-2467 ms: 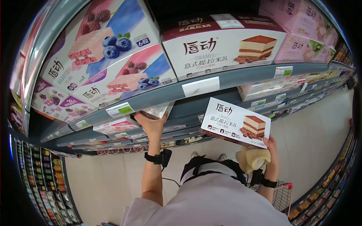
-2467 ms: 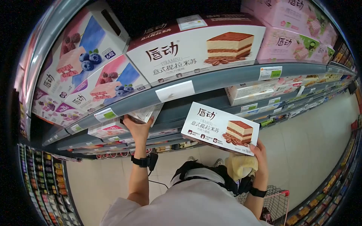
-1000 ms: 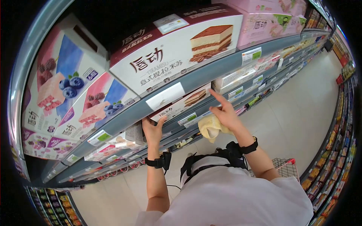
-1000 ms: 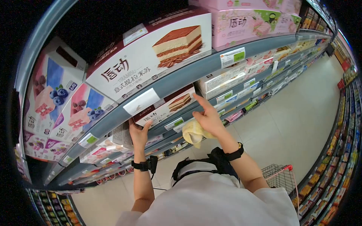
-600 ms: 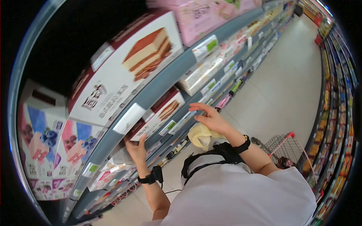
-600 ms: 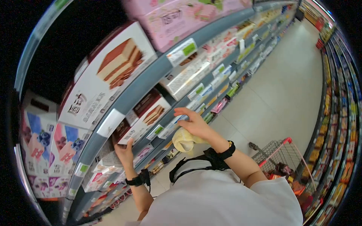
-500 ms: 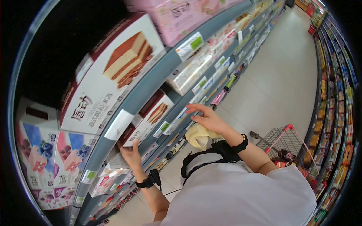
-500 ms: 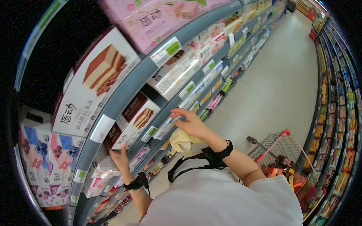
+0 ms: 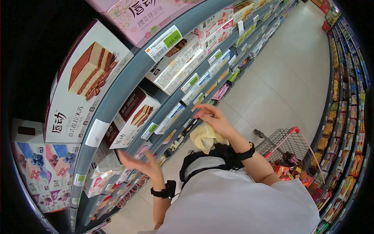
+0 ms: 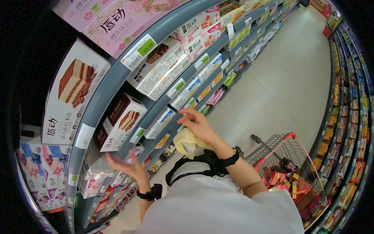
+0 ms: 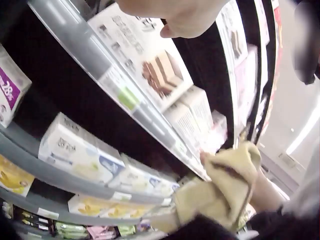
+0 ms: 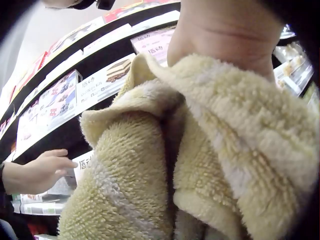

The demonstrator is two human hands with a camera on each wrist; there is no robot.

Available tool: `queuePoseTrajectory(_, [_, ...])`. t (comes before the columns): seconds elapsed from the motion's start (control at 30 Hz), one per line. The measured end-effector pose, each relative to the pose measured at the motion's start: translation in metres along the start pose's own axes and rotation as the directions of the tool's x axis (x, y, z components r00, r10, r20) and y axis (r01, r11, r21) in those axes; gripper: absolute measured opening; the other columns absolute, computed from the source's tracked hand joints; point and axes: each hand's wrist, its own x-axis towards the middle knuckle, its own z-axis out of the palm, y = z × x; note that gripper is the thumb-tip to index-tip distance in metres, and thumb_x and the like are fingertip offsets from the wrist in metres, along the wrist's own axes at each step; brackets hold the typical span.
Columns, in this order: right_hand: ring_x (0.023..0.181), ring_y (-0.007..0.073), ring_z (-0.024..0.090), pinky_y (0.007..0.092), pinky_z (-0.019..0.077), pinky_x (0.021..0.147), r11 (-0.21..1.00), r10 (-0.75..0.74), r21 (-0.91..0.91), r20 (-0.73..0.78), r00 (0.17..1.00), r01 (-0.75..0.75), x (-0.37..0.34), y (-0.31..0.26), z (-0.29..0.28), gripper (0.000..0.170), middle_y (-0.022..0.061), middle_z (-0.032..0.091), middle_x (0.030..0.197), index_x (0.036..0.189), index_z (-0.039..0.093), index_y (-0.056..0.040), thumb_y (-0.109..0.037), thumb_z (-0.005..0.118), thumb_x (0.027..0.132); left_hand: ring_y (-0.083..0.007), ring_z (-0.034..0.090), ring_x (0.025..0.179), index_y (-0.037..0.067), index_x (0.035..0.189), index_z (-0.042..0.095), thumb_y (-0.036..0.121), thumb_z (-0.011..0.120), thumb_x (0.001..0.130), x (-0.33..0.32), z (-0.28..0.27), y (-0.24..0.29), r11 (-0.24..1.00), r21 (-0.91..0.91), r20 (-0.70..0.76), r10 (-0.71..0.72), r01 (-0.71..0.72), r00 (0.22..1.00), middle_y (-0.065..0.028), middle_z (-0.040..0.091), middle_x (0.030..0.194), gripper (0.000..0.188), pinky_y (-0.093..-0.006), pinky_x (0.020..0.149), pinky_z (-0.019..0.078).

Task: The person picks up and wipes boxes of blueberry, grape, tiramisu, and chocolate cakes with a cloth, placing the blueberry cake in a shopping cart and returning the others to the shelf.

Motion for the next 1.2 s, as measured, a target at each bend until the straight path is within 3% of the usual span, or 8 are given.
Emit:
queuePoseTrajectory(0.1, [0.087, 0.0115, 0.058, 0.0248, 0.0451, 0.077, 0.997, 0.072, 0.002, -0.008, 0.997, -0.072, -0.001, -0.004, -0.009, 0.032, 0.0071, 0.066, 0.093, 0.119, 0.055, -0.0074, -0.011, 0.054, 0.088, -0.0341, 0.022, 0.133, 0.001, 0.137, 0.029, 0.012, 0.066, 0.079, 0.032, 0.025, 0.054, 0.982, 0.001, 0.277, 0.179, -0.186, 0.944, -0.0203, 0.031, 0.137, 0.07, -0.0456, 0.107, 0.0214])
queuePoseTrajectory(0.27, [0.087, 0.0116, 0.059, 0.0243, 0.0448, 0.076, 0.999, 0.039, 0.036, 0.024, 0.999, -0.04, -0.003, -0.015, -0.023, 0.031, 0.008, 0.066, 0.091, 0.119, 0.055, -0.0052, -0.013, 0.055, 0.089, -0.0414, 0.033, 0.125, 0.0, 0.133, 0.034, 0.022, 0.073, 0.073, 0.11, 0.095, 0.097, 0.95, -0.001, 0.387, 0.289, -0.313, 0.876, -0.0276, 0.037, 0.132, 0.076, -0.0451, 0.103, 0.0276])
queuePoseTrajectory(0.33, [0.089, 0.0134, 0.059, 0.0258, 0.0442, 0.08, 0.997, 0.036, 0.06, 0.018, 0.999, -0.037, -0.007, -0.021, -0.032, 0.03, 0.0087, 0.066, 0.091, 0.118, 0.054, -0.0035, -0.013, 0.054, 0.089, -0.0396, 0.048, 0.111, 0.0, 0.13, 0.04, 0.036, 0.075, 0.069, 0.138, 0.113, 0.1, 0.993, 0.117, 0.645, -0.074, -0.003, 0.761, -0.0277, 0.052, 0.117, 0.079, -0.041, 0.097, 0.0363])
queuePoseTrajectory(0.67, [0.083, 0.0087, 0.057, 0.0225, 0.0438, 0.072, 0.995, 0.048, 0.087, -0.004, 0.999, -0.048, -0.021, -0.032, -0.063, 0.031, 0.0067, 0.066, 0.092, 0.119, 0.055, -0.0063, -0.018, 0.055, 0.09, -0.0361, 0.049, 0.114, -0.002, 0.128, 0.042, 0.039, 0.082, 0.06, 0.124, 0.091, 0.109, 0.982, 0.179, 0.471, -0.04, -0.052, 0.881, -0.0226, 0.052, 0.121, 0.088, -0.0397, 0.096, 0.0383])
queuePoseTrajectory(0.7, [0.08, 0.0066, 0.055, 0.0212, 0.0428, 0.068, 0.998, 0.013, 0.056, -0.003, 1.0, -0.013, -0.021, -0.034, -0.063, 0.033, 0.0052, 0.066, 0.094, 0.119, 0.054, -0.0073, -0.023, 0.055, 0.09, -0.0347, 0.047, 0.116, 0.0, 0.13, 0.04, 0.03, 0.085, 0.056, 0.11, 0.093, 0.091, 0.967, 0.121, 0.312, 0.176, -0.223, 0.934, -0.0206, 0.052, 0.122, 0.092, -0.0438, 0.103, 0.0325])
queuePoseTrajectory(0.8, [0.075, 0.0097, 0.057, 0.0222, 0.0454, 0.067, 1.0, -0.018, 0.012, -0.141, 0.99, 0.02, -0.017, -0.045, -0.064, 0.041, 0.0081, 0.064, 0.1, 0.125, 0.049, -0.0055, -0.027, 0.056, 0.09, -0.0318, 0.052, 0.109, 0.0, 0.13, 0.039, 0.03, 0.085, 0.052, 0.092, 0.066, 0.103, 0.933, -0.015, 0.363, 0.34, -0.36, 0.867, -0.0159, 0.053, 0.119, 0.095, -0.049, 0.109, 0.0219])
queuePoseTrajectory(1.03, [0.059, 0.0027, 0.048, 0.0163, 0.0361, 0.048, 0.93, 0.118, 0.356, -0.044, 0.992, -0.095, -0.019, -0.05, -0.08, 0.066, 0.0015, 0.055, 0.086, 0.134, 0.038, -0.0049, -0.047, 0.055, 0.087, -0.0306, 0.05, 0.114, 0.002, 0.127, 0.042, 0.026, 0.087, 0.05, 0.055, 0.026, 0.103, 0.968, -0.076, 0.499, 0.245, -0.24, 0.831, -0.0125, 0.053, 0.122, 0.093, -0.0503, 0.111, 0.0164])
queuePoseTrajectory(1.2, [0.06, 0.0028, 0.048, 0.0163, 0.0368, 0.049, 0.966, 0.089, 0.234, 0.102, 0.991, -0.111, -0.034, -0.057, -0.091, 0.07, 0.0011, 0.056, 0.089, 0.136, 0.037, -0.0056, -0.045, 0.06, 0.084, -0.0327, 0.036, 0.128, 0.006, 0.131, 0.04, 0.02, 0.087, 0.049, 0.041, 0.016, 0.094, 0.972, -0.216, 0.588, 0.204, -0.092, 0.783, -0.0118, 0.05, 0.128, 0.096, -0.0482, 0.11, 0.0197])
